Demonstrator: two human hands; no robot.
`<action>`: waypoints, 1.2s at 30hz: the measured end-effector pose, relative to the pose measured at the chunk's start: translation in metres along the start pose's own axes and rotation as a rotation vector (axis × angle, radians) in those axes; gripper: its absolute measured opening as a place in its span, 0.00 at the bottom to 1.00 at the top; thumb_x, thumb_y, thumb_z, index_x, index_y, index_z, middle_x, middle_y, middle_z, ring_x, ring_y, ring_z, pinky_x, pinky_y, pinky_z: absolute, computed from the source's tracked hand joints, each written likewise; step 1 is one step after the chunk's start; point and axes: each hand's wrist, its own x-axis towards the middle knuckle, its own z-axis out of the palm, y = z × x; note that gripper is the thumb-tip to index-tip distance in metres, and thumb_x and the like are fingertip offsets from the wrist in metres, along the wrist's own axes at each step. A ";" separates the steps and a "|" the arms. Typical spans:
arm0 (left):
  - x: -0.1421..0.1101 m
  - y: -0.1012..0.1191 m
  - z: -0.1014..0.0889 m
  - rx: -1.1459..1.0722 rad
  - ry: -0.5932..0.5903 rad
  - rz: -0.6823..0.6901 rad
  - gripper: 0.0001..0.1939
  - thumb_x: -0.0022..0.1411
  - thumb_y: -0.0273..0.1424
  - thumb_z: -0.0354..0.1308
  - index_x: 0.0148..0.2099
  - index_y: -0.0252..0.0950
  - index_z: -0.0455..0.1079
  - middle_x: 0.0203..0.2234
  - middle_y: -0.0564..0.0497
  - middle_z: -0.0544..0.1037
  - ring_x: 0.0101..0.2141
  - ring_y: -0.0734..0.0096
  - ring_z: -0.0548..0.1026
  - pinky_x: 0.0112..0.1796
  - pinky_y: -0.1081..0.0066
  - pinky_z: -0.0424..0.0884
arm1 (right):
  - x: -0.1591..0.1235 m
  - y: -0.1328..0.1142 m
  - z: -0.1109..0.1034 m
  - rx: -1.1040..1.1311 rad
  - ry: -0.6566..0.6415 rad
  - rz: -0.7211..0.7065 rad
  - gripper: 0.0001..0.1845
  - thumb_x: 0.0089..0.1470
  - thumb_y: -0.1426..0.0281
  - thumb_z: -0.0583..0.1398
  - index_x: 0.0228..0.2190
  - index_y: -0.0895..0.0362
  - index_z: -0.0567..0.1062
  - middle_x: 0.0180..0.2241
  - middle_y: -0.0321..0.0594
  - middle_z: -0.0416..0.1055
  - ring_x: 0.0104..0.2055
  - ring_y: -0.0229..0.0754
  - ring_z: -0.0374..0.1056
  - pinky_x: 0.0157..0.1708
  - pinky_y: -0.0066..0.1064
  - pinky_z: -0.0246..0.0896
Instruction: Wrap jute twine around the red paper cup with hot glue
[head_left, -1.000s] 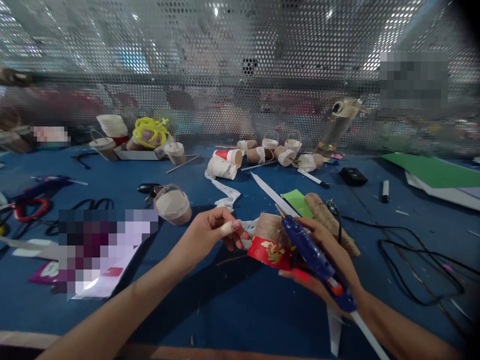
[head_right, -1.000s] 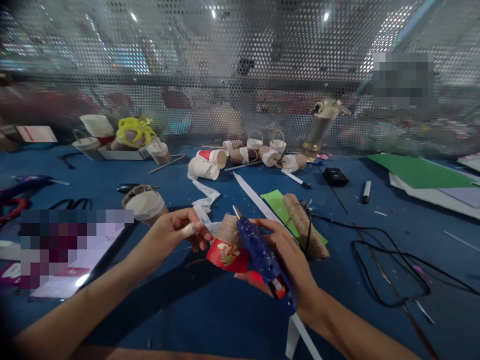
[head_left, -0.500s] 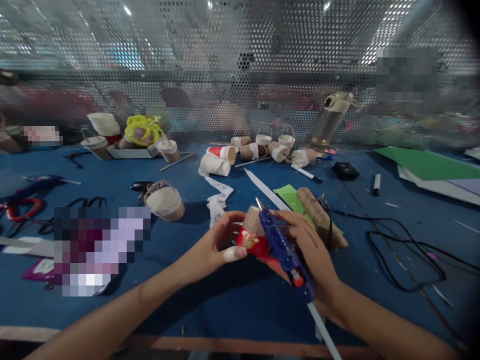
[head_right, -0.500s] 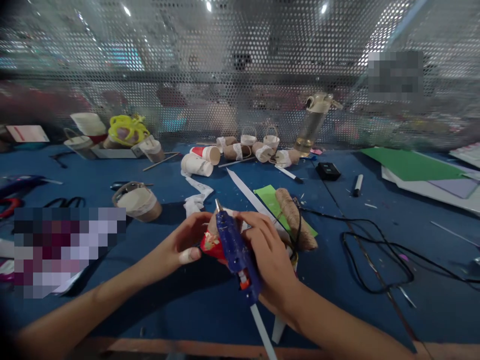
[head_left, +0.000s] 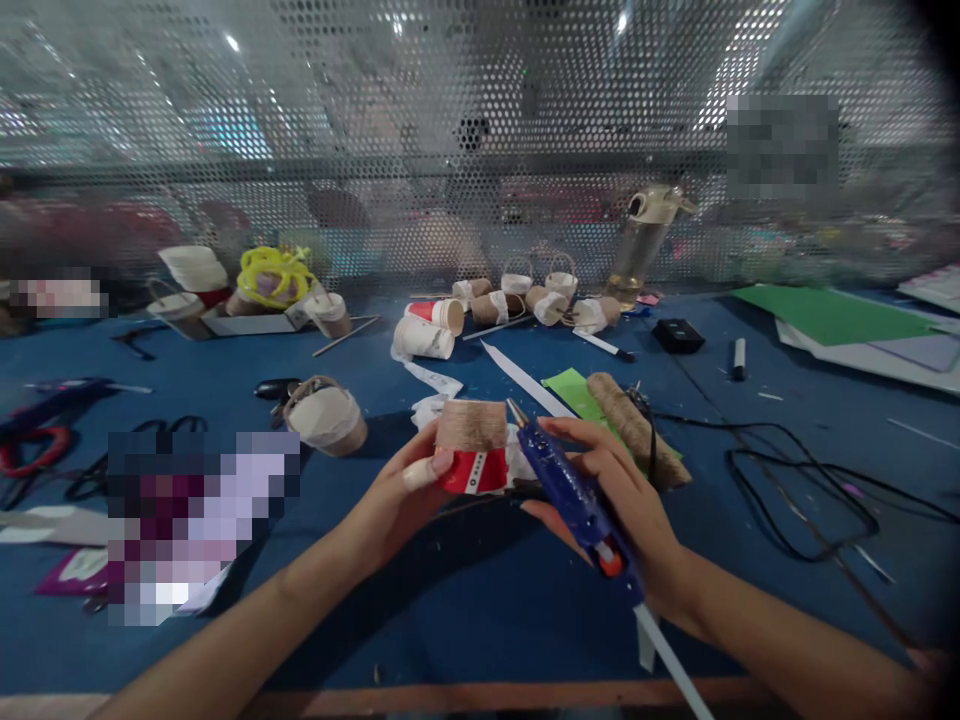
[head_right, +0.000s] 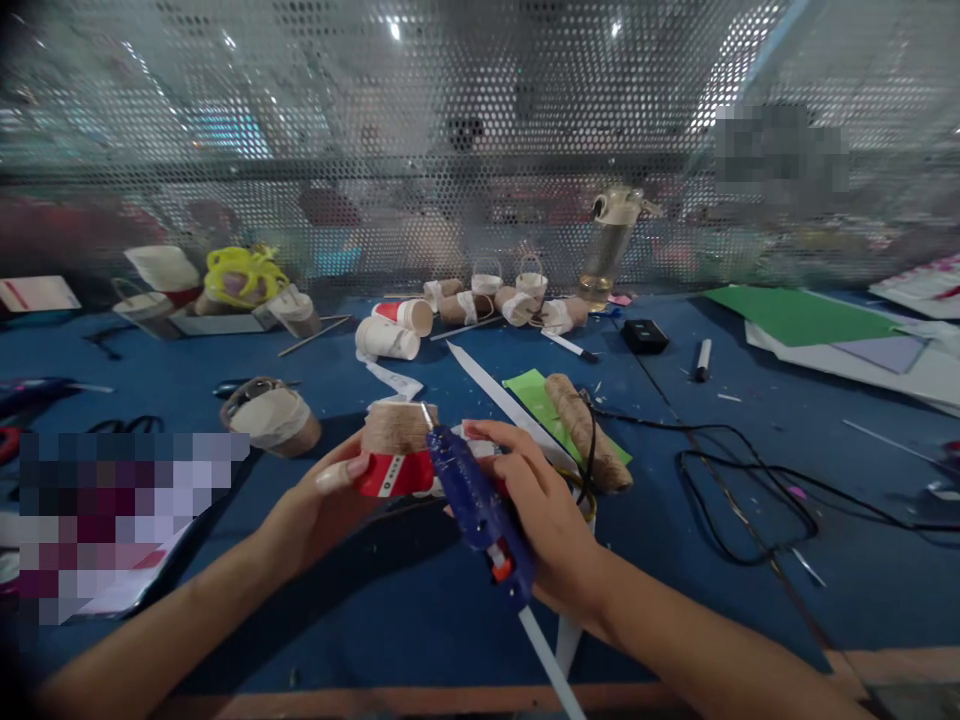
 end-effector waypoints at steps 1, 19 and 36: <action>0.000 0.001 -0.001 -0.052 -0.014 0.008 0.20 0.62 0.35 0.65 0.55 0.39 0.77 0.51 0.44 0.83 0.51 0.52 0.79 0.52 0.57 0.73 | 0.000 0.002 0.000 -0.016 0.018 0.005 0.18 0.52 0.69 0.71 0.42 0.46 0.72 0.54 0.42 0.75 0.55 0.54 0.75 0.52 0.47 0.77; 0.006 -0.009 -0.001 0.023 0.056 -0.115 0.22 0.67 0.42 0.61 0.57 0.35 0.75 0.49 0.36 0.83 0.43 0.49 0.82 0.40 0.53 0.80 | 0.004 0.003 0.002 0.149 -0.132 0.252 0.18 0.58 0.69 0.64 0.49 0.53 0.71 0.39 0.40 0.81 0.32 0.42 0.79 0.35 0.33 0.78; -0.001 0.001 -0.011 -0.083 0.024 0.001 0.40 0.58 0.44 0.68 0.69 0.37 0.63 0.44 0.40 0.85 0.39 0.49 0.84 0.38 0.60 0.79 | 0.032 0.030 -0.026 0.005 0.213 0.224 0.09 0.58 0.66 0.67 0.38 0.50 0.72 0.41 0.40 0.79 0.45 0.51 0.77 0.52 0.50 0.72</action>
